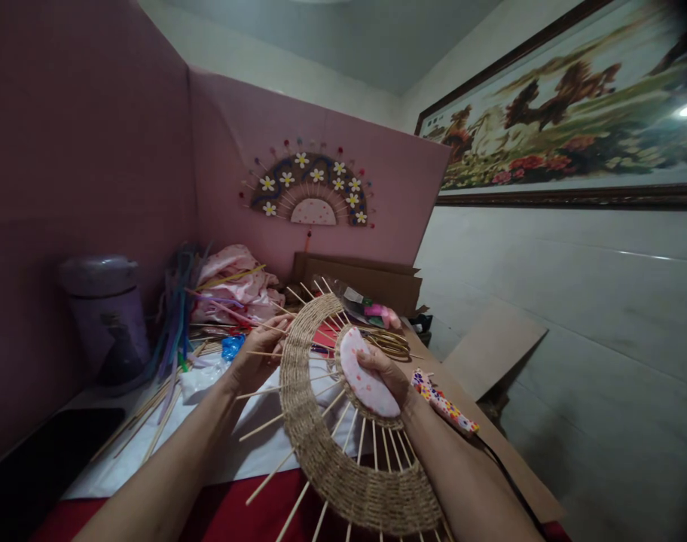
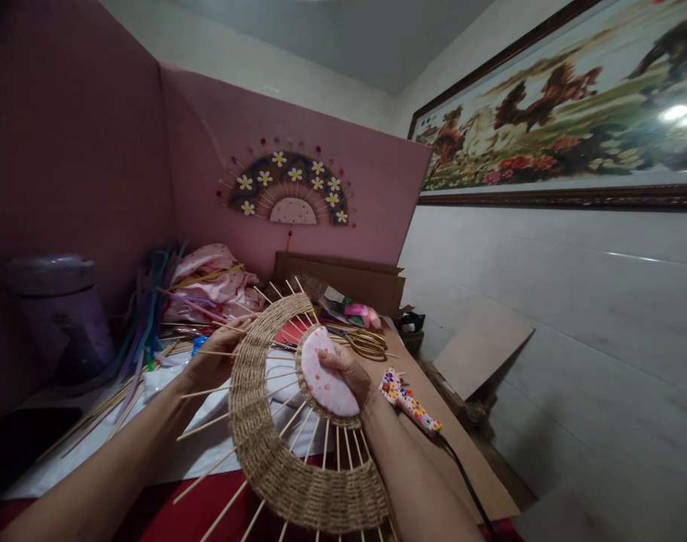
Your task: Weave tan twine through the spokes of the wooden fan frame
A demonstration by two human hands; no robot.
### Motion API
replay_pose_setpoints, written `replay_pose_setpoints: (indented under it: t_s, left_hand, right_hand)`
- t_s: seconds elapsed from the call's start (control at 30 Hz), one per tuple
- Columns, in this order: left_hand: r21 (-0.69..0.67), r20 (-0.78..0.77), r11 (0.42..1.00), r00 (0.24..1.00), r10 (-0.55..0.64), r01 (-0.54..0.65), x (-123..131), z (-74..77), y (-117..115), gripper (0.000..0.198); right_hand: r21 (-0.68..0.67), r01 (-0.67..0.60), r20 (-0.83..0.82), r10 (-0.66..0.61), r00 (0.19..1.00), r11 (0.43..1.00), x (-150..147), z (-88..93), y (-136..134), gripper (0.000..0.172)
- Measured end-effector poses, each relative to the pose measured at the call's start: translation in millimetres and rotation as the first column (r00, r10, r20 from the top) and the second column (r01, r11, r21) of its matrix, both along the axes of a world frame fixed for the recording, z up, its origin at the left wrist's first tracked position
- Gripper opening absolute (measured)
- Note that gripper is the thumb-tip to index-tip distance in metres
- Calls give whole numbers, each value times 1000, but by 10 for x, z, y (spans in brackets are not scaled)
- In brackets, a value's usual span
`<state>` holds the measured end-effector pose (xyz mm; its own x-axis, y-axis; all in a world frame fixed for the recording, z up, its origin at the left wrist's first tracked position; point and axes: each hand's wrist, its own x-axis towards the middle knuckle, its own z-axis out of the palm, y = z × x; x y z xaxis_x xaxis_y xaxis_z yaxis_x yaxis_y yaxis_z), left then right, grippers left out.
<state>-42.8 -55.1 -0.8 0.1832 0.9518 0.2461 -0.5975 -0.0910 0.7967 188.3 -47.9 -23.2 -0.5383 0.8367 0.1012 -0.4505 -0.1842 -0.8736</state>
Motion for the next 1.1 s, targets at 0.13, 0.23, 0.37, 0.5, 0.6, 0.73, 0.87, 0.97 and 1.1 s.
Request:
replay_pose_setpoints:
  t_s: [0.13,0.23,0.37,0.5,0.6,0.73,0.87,0.97,1.1]
  left_hand:
    - [-32,30,999,1000,10,-9,20,15,-3,25]
    - [-61,39,998,999,-5,7,24,3,16,22]
    - [-56,63,998,998,-16,20,23,-3,14,20]
    - [-69,75,998,997,17,-12,24,20,-19,26]
    - [-70,72,997,997,19,-14,26,30,-31,27]
    - [-87,52,996,998,33,-29,29,34,-32,24]
    - [-64,32,998,999,4,-2,9,26,-30,23]
    - [-70,35,995,997,-71,73,-24,9,-25,19]
    - [-117,10,993,1000,16,-15,-49,-4,-23,20]
  right_hand:
    - [10,-24,21,24,1000,1000,-18,29,-44,33]
    - [26,-40,35,39,999,999,-30,33,-59,38]
    - [27,-35,45,34,998,999,-37,16,-48,36]
    - [13,-34,63,33,997,999,-24,-6,-21,34]
    - [11,-22,80,21,997,1000,-18,-6,-15,34]
    - [15,-17,81,16,997,1000,-21,21,-32,34]
    - [4,4,78,-4,997,1000,-17,46,-53,30]
    - [-7,47,58,-47,997,999,-7,36,-37,31]
    - [41,101,76,-104,992,994,16,-6,16,26]
